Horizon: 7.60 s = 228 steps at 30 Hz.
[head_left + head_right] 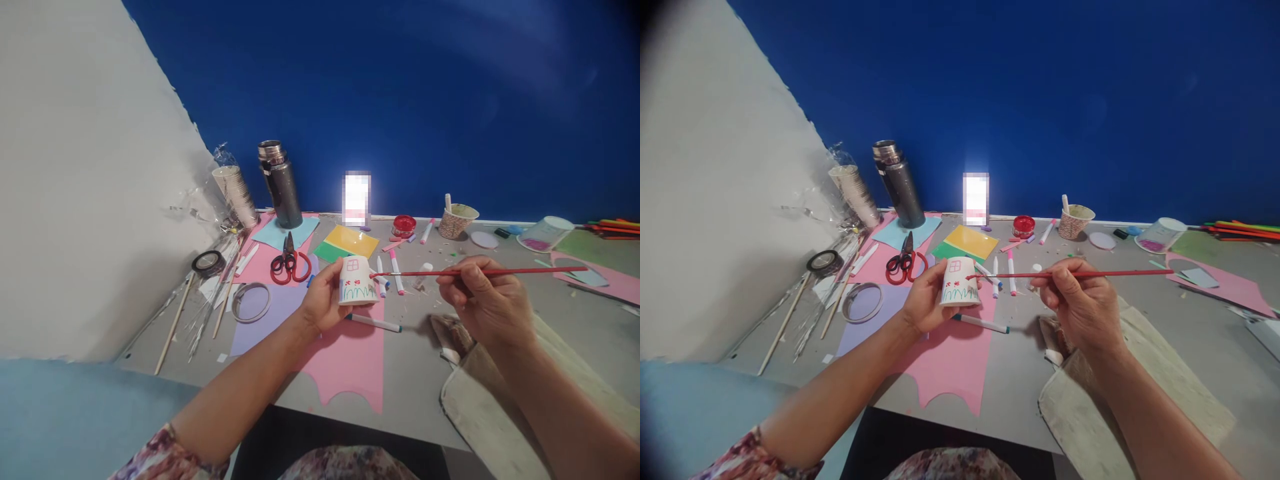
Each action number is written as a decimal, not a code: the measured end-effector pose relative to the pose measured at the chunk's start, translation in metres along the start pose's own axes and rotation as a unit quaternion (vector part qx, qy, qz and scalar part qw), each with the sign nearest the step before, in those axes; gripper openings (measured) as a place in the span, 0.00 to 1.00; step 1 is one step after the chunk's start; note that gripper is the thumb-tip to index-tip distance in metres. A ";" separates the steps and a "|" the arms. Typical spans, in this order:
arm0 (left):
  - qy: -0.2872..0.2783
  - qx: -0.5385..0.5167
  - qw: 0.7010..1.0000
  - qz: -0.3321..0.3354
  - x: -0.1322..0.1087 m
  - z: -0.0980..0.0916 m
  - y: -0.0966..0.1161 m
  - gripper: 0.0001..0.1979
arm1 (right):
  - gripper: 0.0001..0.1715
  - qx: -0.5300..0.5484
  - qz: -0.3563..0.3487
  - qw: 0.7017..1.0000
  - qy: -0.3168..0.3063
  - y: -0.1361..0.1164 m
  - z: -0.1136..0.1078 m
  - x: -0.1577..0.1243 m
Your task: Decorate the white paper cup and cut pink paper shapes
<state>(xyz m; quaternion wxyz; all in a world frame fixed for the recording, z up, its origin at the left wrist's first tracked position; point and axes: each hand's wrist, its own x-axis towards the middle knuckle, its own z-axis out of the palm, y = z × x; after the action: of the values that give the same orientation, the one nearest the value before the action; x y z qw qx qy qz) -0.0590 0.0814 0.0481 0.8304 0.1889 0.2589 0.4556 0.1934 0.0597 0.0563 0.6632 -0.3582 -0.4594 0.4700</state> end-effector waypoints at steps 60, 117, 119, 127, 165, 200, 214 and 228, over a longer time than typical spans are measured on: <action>-0.006 0.030 0.999 0.015 0.001 0.000 -0.003 0.21 | 0.16 -0.009 0.036 0.999 -0.024 0.003 0.001 -0.004; -0.015 0.002 1.000 -0.003 0.000 0.000 -0.001 0.20 | 0.16 0.012 0.026 0.999 -0.019 0.003 -0.001 -0.001; -0.008 0.002 1.000 -0.001 0.000 0.001 -0.001 0.20 | 0.16 0.012 0.027 0.999 -0.022 0.003 0.000 -0.002; -0.018 0.007 1.000 -0.004 0.001 0.002 -0.002 0.20 | 0.17 0.009 0.038 0.999 -0.024 0.005 0.000 -0.001; 0.036 0.003 0.999 0.006 -0.001 -0.002 -0.004 0.20 | 0.13 -0.012 0.029 0.999 -0.016 -0.003 -0.005 -0.005; 0.006 0.034 0.999 0.025 -0.003 0.002 -0.003 0.16 | 0.12 -0.054 0.024 0.997 -0.044 -0.003 -0.008 -0.006; 0.002 0.041 0.999 0.022 0.000 0.000 -0.003 0.17 | 0.13 -0.067 0.026 0.996 -0.046 -0.006 -0.005 -0.006; 0.001 0.029 0.999 0.026 0.000 0.000 -0.005 0.15 | 0.14 -0.063 0.014 0.997 -0.041 -0.006 -0.005 -0.007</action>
<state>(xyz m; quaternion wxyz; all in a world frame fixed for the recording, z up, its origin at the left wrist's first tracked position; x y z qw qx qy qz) -0.0558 0.0789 0.0459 0.8120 0.2193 0.2683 0.4696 0.1992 0.0510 0.0585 0.6134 -0.3854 -0.5101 0.4637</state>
